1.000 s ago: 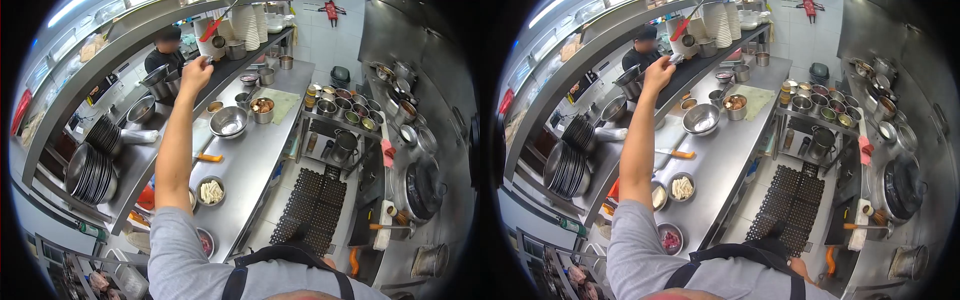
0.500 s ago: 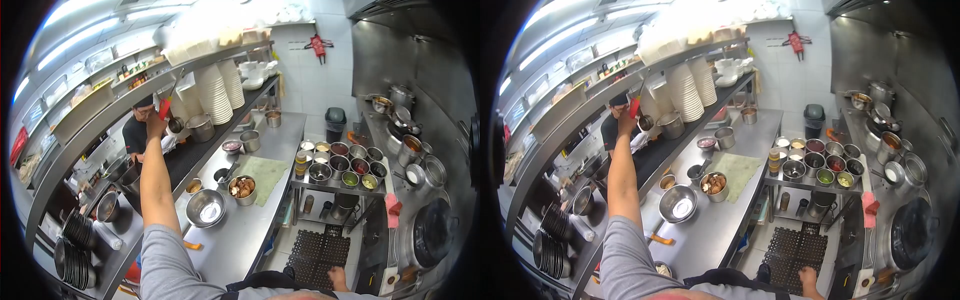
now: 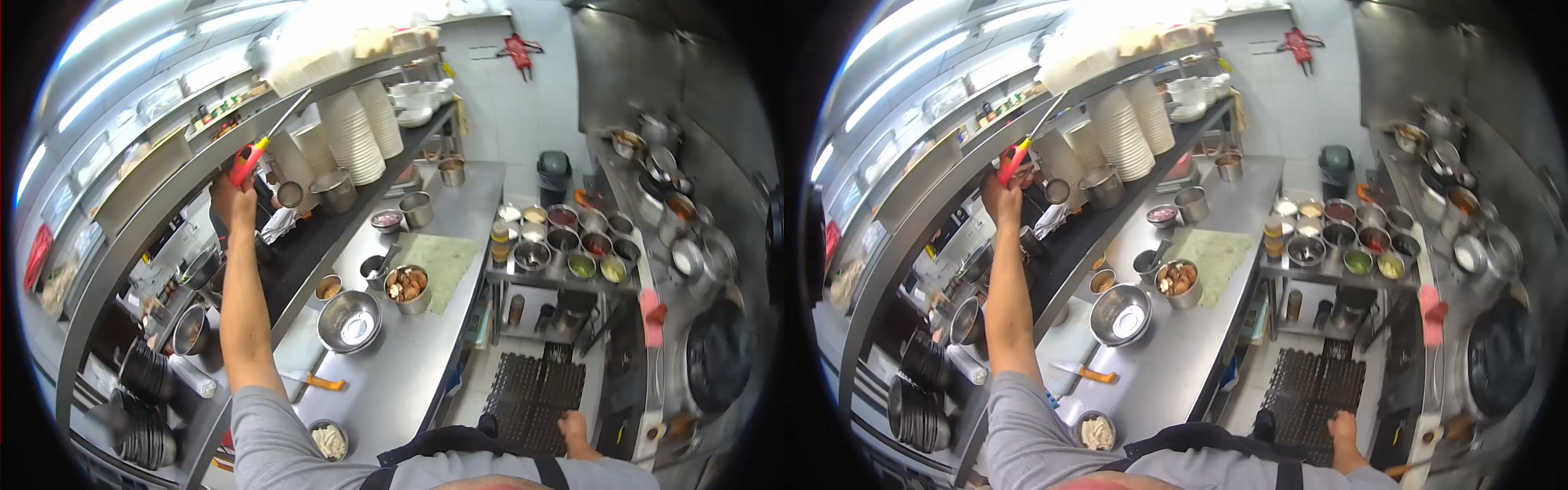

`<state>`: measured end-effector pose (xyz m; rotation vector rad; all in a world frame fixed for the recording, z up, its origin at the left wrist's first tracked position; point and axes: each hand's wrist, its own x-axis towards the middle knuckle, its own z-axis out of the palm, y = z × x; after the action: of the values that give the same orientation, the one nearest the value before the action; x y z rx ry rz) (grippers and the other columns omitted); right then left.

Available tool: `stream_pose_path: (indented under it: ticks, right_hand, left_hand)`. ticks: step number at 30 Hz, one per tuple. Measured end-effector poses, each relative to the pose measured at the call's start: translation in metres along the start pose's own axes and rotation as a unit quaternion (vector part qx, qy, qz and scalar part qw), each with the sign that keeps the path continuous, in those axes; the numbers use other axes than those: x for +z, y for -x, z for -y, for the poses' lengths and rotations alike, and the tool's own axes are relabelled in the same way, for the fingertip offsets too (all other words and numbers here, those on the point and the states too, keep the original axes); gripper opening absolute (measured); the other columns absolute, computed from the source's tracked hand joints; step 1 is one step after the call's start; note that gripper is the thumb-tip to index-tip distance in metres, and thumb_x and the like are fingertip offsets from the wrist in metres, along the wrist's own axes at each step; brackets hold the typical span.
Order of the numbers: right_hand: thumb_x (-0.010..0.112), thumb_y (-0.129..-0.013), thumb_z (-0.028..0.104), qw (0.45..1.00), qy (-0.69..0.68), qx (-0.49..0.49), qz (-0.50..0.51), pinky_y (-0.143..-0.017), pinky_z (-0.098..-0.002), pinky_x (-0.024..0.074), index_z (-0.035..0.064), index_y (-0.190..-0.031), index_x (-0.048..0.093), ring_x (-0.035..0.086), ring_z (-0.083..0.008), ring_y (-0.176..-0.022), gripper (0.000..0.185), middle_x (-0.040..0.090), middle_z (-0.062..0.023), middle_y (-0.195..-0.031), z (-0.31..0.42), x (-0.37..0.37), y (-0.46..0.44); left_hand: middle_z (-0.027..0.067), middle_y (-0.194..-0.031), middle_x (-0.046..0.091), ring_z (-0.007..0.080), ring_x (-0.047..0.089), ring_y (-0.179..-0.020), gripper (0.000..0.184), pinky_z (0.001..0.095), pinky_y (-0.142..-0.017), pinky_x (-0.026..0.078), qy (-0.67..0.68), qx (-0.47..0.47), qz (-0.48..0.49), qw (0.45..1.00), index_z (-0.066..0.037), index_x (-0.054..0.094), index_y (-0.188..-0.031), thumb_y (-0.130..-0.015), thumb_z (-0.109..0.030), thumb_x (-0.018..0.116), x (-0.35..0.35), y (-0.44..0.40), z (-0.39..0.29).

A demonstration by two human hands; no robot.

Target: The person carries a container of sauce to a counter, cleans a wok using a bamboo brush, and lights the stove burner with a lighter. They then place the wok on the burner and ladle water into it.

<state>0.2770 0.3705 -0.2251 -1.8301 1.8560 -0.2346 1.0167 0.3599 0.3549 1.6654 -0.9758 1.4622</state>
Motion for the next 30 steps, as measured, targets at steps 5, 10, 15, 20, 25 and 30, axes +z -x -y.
stream_pose_path:
  ticks: [5, 10, 15, 20, 25, 30]
  right_hand:
    - [0.068, -0.086, 0.027, 0.974, -0.135, -0.161, -0.089, -0.083, -0.0418, 0.0495, 0.0018, -0.104, 0.067, 0.064, -0.0341, -0.091, 0.031, 0.068, -0.0183, -0.1, 0.071, -0.021, 0.126]
    - [0.072, -0.085, 0.029, 0.915, -0.36, -0.156, -0.101, -0.079, -0.0308, 0.0536, 0.0044, -0.122, 0.062, 0.066, -0.0185, -0.086, 0.046, 0.069, -0.0115, -0.101, 0.132, -0.059, 0.24]
    - [0.07, -0.084, 0.043, 0.85, -0.492, 0.101, -0.156, -0.08, -0.0378, 0.0515, 0.0016, -0.115, 0.06, 0.066, -0.0245, -0.089, 0.053, 0.068, -0.0164, -0.099, 0.074, 0.0, 0.324]
    - [0.068, -0.082, 0.036, 0.825, -0.496, 0.267, -0.033, -0.065, -0.0415, 0.0532, 0.004, -0.109, 0.059, 0.067, -0.0273, -0.075, 0.043, 0.067, -0.0198, -0.089, -0.082, 0.051, 0.466]
    - [0.068, -0.079, 0.023, 0.817, -0.412, 0.402, 0.015, -0.073, -0.0413, 0.0538, 0.0053, -0.127, 0.052, 0.067, -0.0296, -0.088, 0.053, 0.065, -0.0205, -0.107, -0.19, 0.038, 0.647]
    - [0.067, -0.076, 0.018, 0.833, -0.31, 0.457, -0.037, -0.093, -0.0432, 0.0473, 0.0099, -0.14, 0.042, 0.058, -0.0401, -0.112, 0.069, 0.063, -0.0244, -0.111, -0.273, 0.054, 0.803]
  left_hand:
    - [0.0207, -0.088, 0.064, 0.0388, 0.063, -0.08, 0.032, 0.0448, -0.072, 0.049, 0.218, -0.039, 0.096, 0.97, -0.001, 0.053, -0.105, -0.083, -0.018, 0.066, -0.078, 0.094, -0.129]
    - [0.012, -0.076, 0.063, 0.0236, 0.06, -0.065, 0.031, 0.035, -0.063, 0.048, 0.491, -0.029, 0.444, 0.748, -0.002, 0.054, -0.106, -0.086, -0.02, 0.069, -0.216, 0.316, -0.274]
    - [0.0284, -0.089, 0.064, 0.0444, 0.065, -0.081, 0.039, 0.0471, -0.069, 0.051, 0.533, 0.107, 0.689, 0.479, 0.001, 0.048, -0.118, -0.085, -0.013, 0.063, -0.468, 0.509, -0.355]
    - [0.0211, -0.096, 0.069, 0.0295, 0.069, -0.086, 0.055, 0.0377, -0.075, 0.053, 0.482, 0.239, 0.841, 0.061, 0.003, 0.047, -0.13, -0.089, -0.026, 0.067, -0.587, 0.574, -0.375]
    - [0.0097, -0.085, 0.069, 0.0169, 0.066, -0.076, 0.038, 0.0301, -0.063, 0.052, 0.368, 0.179, 0.91, 0.071, 0.0, 0.062, -0.117, -0.088, -0.024, 0.064, -0.636, 0.684, -0.436]
    - [0.0085, -0.078, 0.066, 0.0173, 0.066, -0.069, 0.029, 0.0317, -0.055, 0.052, 0.34, 0.09, 0.923, 0.158, -0.001, 0.067, -0.099, -0.087, -0.025, 0.057, -0.701, 0.85, -0.553]
